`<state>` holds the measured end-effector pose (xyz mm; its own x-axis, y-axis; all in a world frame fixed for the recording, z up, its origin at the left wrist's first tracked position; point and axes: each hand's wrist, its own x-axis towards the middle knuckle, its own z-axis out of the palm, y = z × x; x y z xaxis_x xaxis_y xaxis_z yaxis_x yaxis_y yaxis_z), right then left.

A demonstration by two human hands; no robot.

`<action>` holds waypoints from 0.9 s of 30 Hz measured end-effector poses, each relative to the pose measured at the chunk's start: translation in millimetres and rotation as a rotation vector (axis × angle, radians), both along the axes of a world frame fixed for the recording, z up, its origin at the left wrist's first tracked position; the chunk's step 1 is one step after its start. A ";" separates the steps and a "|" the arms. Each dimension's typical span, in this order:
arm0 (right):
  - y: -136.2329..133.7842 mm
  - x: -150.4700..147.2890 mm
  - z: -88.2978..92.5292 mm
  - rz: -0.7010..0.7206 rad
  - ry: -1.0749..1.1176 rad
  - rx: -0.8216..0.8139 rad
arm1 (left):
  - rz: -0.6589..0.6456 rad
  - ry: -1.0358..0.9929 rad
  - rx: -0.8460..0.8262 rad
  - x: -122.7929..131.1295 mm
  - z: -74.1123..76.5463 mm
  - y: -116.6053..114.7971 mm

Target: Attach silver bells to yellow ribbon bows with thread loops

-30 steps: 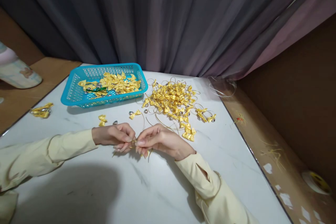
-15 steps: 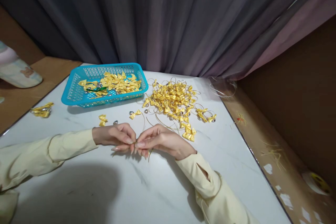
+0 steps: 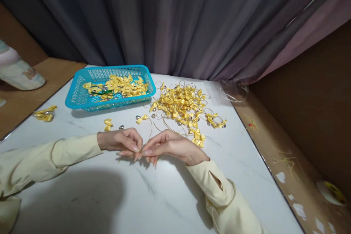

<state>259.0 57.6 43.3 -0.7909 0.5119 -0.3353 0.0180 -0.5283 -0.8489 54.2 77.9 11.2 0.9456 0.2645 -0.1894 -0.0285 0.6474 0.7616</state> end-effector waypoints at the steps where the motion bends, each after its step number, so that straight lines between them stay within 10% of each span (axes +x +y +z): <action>1: 0.2 -0.5 0.7 -0.004 -0.012 0.009 | -0.003 0.000 0.006 0.0 -0.7 0.1; 27: 4.4 1.0 -3.6 -0.006 -0.087 0.075 | -0.006 0.068 0.110 -1.7 -1.8 2.4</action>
<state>259.9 62.0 39.7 -0.7573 0.5428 -0.3631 0.0899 -0.4639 -0.8813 52.6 80.3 9.4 0.9330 0.2821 -0.2237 0.0294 0.5596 0.8282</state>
